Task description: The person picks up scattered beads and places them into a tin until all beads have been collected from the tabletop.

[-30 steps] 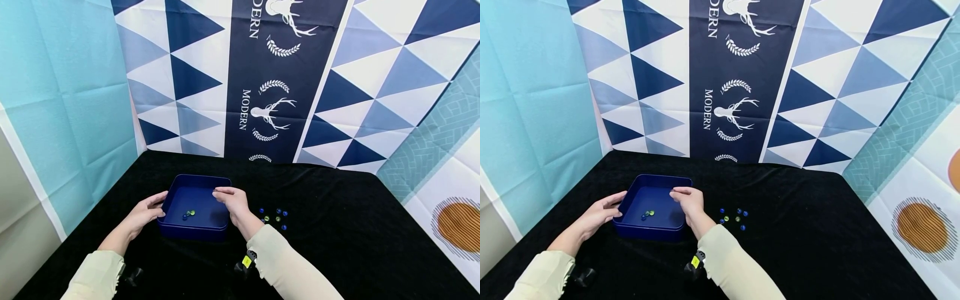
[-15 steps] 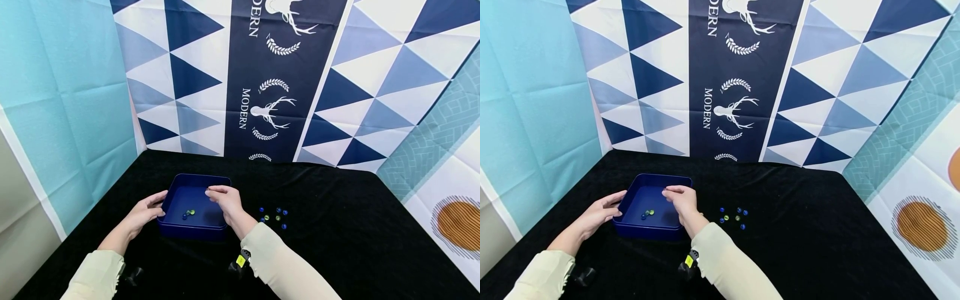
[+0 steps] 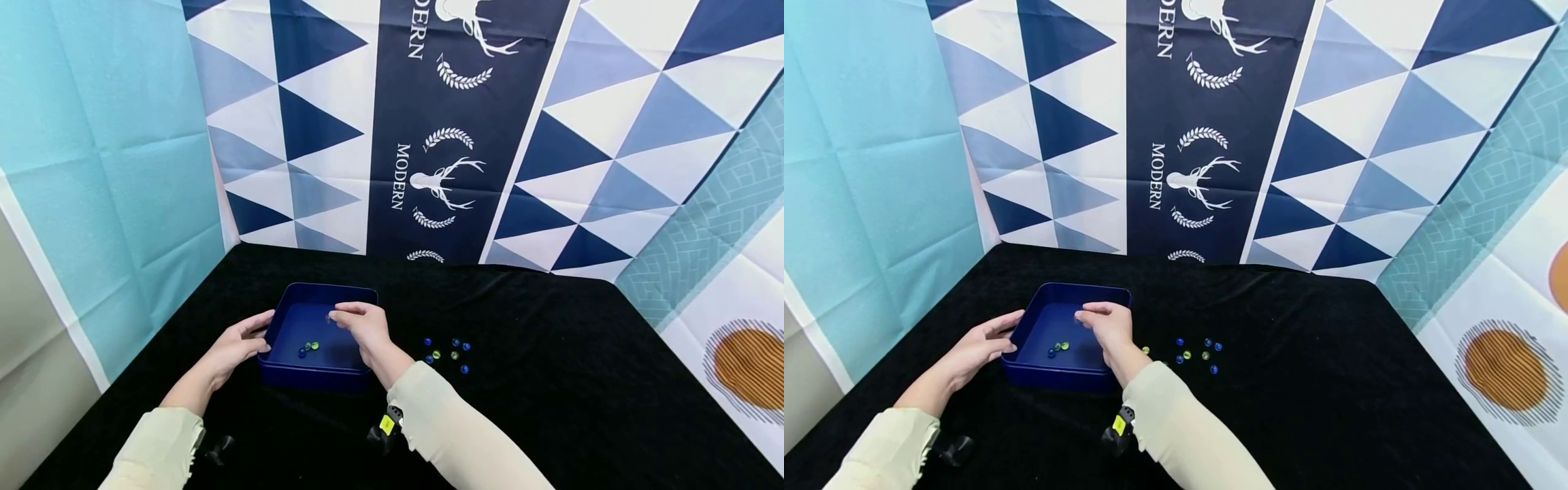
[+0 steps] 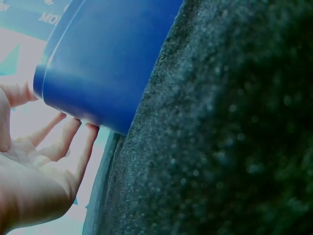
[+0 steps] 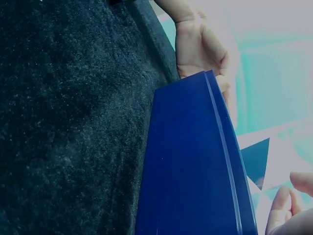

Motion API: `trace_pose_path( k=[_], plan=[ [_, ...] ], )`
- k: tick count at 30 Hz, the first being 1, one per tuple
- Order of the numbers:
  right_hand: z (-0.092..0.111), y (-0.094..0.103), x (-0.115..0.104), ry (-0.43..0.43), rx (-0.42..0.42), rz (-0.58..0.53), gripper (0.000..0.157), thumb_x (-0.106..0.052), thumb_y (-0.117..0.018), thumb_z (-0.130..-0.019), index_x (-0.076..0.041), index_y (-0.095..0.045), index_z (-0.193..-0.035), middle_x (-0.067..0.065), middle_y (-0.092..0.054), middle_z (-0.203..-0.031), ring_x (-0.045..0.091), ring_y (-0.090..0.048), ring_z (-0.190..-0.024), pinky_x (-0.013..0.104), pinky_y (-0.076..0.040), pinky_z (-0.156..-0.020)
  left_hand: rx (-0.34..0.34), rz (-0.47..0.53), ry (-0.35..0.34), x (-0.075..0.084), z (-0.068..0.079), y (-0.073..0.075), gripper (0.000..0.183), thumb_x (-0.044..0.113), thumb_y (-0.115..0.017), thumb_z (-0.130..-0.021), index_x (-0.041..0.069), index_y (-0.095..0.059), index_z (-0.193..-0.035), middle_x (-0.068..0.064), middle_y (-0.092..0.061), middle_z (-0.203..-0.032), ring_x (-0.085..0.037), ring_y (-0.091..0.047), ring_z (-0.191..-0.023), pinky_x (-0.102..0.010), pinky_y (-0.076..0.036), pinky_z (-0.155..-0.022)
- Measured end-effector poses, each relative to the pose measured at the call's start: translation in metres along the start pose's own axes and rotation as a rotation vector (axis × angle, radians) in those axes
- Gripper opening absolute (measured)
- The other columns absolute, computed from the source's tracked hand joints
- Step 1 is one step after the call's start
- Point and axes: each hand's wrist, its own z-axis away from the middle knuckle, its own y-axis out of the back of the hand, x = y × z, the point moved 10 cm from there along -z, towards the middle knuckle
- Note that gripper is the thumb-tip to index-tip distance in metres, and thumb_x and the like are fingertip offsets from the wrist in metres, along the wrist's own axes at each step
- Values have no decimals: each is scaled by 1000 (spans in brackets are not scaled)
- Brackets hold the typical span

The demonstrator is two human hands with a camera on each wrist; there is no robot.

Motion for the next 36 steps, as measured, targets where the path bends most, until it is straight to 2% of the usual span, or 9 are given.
trace_pose_path(
  k=[6, 9, 18, 27, 36],
  plan=[
    [3, 5, -1, 4, 0, 21, 17, -12, -72, -80, -6, -72, -96, 3, -69, -91, 20, -64, -82, 43, -42, -90, 7, -10, 0, 1, 0, 1, 70, 0, -54, -83, 1, -25, -146, -26, -29, -144, -36, -33, -128, -42, -35, -94],
    [4, 6, 0, 16, -6, 28, 17, -12, -72, -80, -6, -72, -96, 3, -68, -91, 23, -64, -84, 43, -42, -90, 10, -14, -11, 1, 0, 1, 69, 0, -54, -83, 0, -26, -146, -26, -30, -144, -36, -33, -128, -38, -37, -92],
    [12, 19, 1, 53, -16, 8, 22, -12, -71, -81, 0, -70, -100, 5, -68, -91, 25, -63, -84, 44, -43, -89, 3, -12, -18, 2, 0, 1, 69, -1, -53, -83, -1, -25, -145, -26, -30, -144, -36, -30, -129, -40, -36, -93],
    [21, 36, 8, 73, -29, -39, 29, -10, -71, -81, 6, -67, -104, 5, -68, -89, 26, -63, -83, 39, -46, -84, 8, -21, -15, 2, -1, 2, 69, 0, -54, -82, 1, -26, -145, -27, -30, -143, -34, -35, -126, -38, -37, -92],
    [26, 53, 12, 90, -25, -54, 31, -10, -71, -80, 8, -66, -105, 4, -68, -88, 23, -63, -82, 34, -47, -81, 0, -3, -10, 2, 0, 1, 69, 0, -54, -83, 0, -25, -146, -26, -30, -144, -35, -33, -127, -35, -38, -91]
  ],
)
